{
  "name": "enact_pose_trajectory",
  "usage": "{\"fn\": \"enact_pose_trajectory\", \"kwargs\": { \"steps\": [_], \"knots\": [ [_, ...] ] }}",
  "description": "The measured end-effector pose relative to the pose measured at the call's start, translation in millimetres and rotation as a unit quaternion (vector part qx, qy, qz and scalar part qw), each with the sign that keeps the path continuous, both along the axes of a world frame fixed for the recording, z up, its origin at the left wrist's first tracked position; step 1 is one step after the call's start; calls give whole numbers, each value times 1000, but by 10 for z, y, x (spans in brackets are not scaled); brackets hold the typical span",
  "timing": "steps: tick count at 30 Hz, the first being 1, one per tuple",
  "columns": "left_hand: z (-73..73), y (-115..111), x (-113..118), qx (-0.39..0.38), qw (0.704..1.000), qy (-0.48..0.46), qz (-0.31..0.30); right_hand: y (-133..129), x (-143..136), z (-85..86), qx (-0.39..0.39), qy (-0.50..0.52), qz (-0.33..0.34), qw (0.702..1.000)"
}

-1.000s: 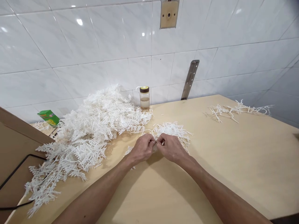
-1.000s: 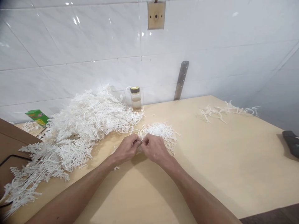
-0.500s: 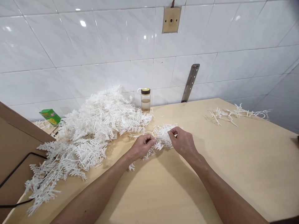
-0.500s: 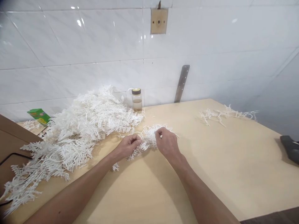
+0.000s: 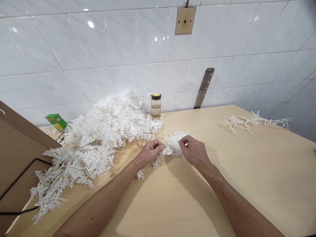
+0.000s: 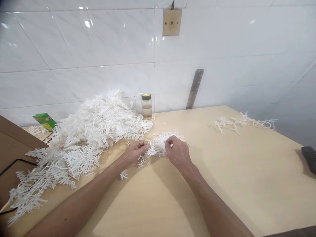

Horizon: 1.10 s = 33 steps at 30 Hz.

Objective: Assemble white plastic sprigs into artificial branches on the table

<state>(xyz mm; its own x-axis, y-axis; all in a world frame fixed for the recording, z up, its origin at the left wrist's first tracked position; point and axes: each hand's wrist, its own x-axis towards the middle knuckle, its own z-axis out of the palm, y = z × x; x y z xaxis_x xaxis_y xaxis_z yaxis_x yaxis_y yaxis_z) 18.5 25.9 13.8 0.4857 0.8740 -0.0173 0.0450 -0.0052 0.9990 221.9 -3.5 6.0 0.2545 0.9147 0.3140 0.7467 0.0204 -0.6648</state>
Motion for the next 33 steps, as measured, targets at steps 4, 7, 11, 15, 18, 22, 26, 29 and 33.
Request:
{"fn": "enact_pose_trajectory", "kwargs": {
  "steps": [4,7,11,15,18,22,26,29,33],
  "knots": [
    [-19,18,-10,8,1000,-15,4,10,12,-3,-2,-1,-5,1000],
    [-41,33,-16,11,1000,-18,3,10,21,-2,-5,0,-9,1000],
    [-58,49,-16,22,1000,-17,15,-16,-1,24,4,31,14,999],
    [-48,55,-14,40,999,-17,7,-71,-69,87,-9,120,97,988],
    [-28,48,-15,42,999,-13,-9,-116,-110,133,-29,156,140,977],
    [8,27,-14,50,999,-3,-20,-161,-130,182,-39,164,176,970],
    [35,5,0,56,998,4,-35,-181,-148,217,-20,159,201,966],
    [36,-2,8,58,998,18,-36,-184,-165,221,-39,120,209,970],
    [28,-6,9,65,996,48,-27,-182,-176,209,-52,79,217,972]
  ]
}}
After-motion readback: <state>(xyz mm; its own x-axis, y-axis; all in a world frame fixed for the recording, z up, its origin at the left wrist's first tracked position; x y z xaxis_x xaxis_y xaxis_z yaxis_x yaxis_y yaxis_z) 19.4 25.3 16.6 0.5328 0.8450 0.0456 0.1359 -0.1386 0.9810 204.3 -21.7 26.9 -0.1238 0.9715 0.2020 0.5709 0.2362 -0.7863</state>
